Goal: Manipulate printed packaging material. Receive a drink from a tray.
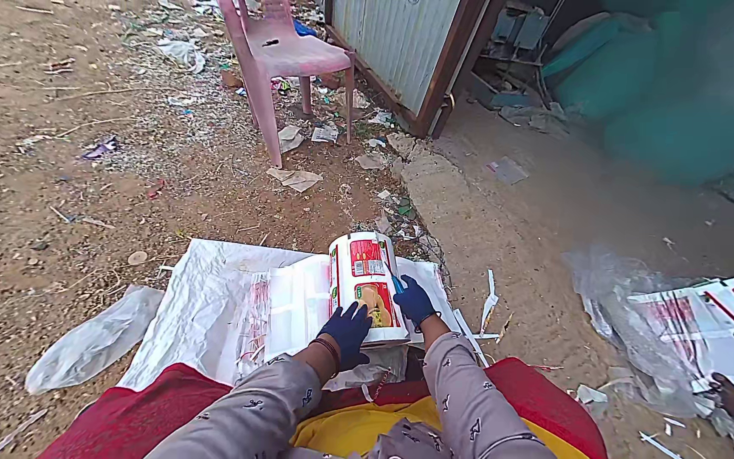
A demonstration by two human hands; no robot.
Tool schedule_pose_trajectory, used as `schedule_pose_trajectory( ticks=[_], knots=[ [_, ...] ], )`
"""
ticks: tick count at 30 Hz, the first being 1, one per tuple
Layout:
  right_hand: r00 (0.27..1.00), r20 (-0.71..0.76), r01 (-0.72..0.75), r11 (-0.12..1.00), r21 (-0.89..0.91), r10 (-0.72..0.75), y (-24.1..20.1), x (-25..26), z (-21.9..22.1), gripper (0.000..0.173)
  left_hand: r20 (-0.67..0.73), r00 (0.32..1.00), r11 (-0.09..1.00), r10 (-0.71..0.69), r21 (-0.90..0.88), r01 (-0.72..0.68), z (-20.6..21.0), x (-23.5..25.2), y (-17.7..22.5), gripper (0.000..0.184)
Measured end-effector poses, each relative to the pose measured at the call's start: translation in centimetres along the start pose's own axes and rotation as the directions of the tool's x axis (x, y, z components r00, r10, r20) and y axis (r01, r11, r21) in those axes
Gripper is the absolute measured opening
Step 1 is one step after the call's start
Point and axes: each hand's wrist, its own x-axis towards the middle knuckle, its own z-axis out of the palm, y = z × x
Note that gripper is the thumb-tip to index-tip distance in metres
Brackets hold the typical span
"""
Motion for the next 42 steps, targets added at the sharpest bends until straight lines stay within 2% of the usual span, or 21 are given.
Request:
schedule_pose_trajectory(
  ticks=[3,6,8,10,11,13,15,17,20,22,24,27,31,34,37,39,42],
  knots=[
    [0.999,0.014,-0.038,0.996,0.077,0.037,2.7,1.3,-4.2,0.083,-0.054,0.998,0.999,0.031,-0.024,-0.033,1.3,2.3,0.0,0.104],
    [0.981,-0.085,-0.177,0.983,-0.045,0.172,7.3,3.1,-8.9,0.078,-0.108,0.993,0.998,0.04,-0.036,-0.044,2.1,3.6,-0.1,0.108],
    [0.925,-0.214,-0.346,0.929,-0.132,0.314,12.0,4.6,-10.3,0.07,-0.112,0.993,0.998,0.037,-0.039,-0.041,2.2,4.0,-0.2,0.105],
    [0.83,-0.334,-0.532,0.814,-0.235,0.446,16.4,4.8,-9.8,0.055,-0.11,0.993,0.998,0.037,-0.042,-0.042,2.3,4.2,-0.3,0.102],
    [0.787,-0.372,-0.6,0.751,-0.274,0.493,17.7,4.9,-9.5,0.047,-0.12,0.992,0.998,0.038,-0.049,-0.045,2.1,4.4,-0.5,0.103],
    [0.749,-0.374,-0.657,0.683,-0.319,0.546,18.3,5.1,-8.6,0.041,-0.117,0.993,0.997,0.036,-0.057,-0.043,2.0,4.5,-0.7,0.106],
    [0.762,-0.399,-0.613,0.767,-0.188,0.511,15.9,5.0,-8.0,0.042,-0.107,0.994,0.997,0.027,-0.065,-0.034,2.0,4.7,-0.6,0.11],
    [0.833,-0.409,-0.43,0.901,-0.052,0.374,10.9,5.3,-7.5,0.045,-0.117,0.993,0.997,0.032,-0.066,-0.04,1.6,5.2,-0.6,0.112],
    [0.945,-0.299,-0.16,0.985,-0.064,0.134,2.9,5.4,-5.3,0.053,-0.115,0.989,0.995,0.091,-0.021,-0.094,1.1,5.9,-0.5,0.116],
    [0.97,-0.243,-0.033,0.995,-0.094,0.009,-1.8,5.2,-3.2,0.048,-0.103,0.978,0.984,0.18,0.012,-0.18,0.9,6.4,-0.6,0.115],
    [0.976,-0.209,0.035,0.992,-0.121,-0.059,-4.8,5.8,-1.1,0.044,-0.098,0.95,0.955,0.295,0.04,-0.293,1.1,6.9,-0.9,0.112],
    [0.982,-0.186,0.0,0.987,-0.158,-0.03,-7.5,7.5,1.1,0.057,-0.147,0.911,0.922,0.386,0.05,-0.383,2.0,7.3,-1.5,0.107],
    [0.984,-0.176,-0.029,0.953,-0.301,-0.025,-10.2,8.6,1.8,0.036,-0.228,0.865,0.893,0.448,0.059,-0.447,2.9,7.4,-2.6,0.099],
    [0.989,-0.15,-0.052,0.939,-0.341,0.0,-10.5,9.3,1.2,0.035,-0.261,0.843,0.879,0.471,0.055,-0.474,3.2,7.5,-2.9,0.097],
    [0.979,-0.2,-0.088,0.96,-0.266,0.034,-9.3,10.2,0.0,0.035,-0.278,0.838,0.877,0.47,0.043,-0.478,3.4,7.7,-3.2,0.1],
    [0.988,-0.148,-0.069,0.964,-0.255,0.032,-8.7,10.4,-0.5,0.039,-0.287,0.842,0.885,0.456,0.041,-0.465,3.5,7.7,-3.5,0.101],
    [0.996,-0.071,-0.07,0.942,-0.327,0.05,-8.9,9.2,-0.2,0.056,-0.287,0.84,0.881,0.46,0.031,-0.472,3.7,7.8,-3.5,0.101]
  ],
)
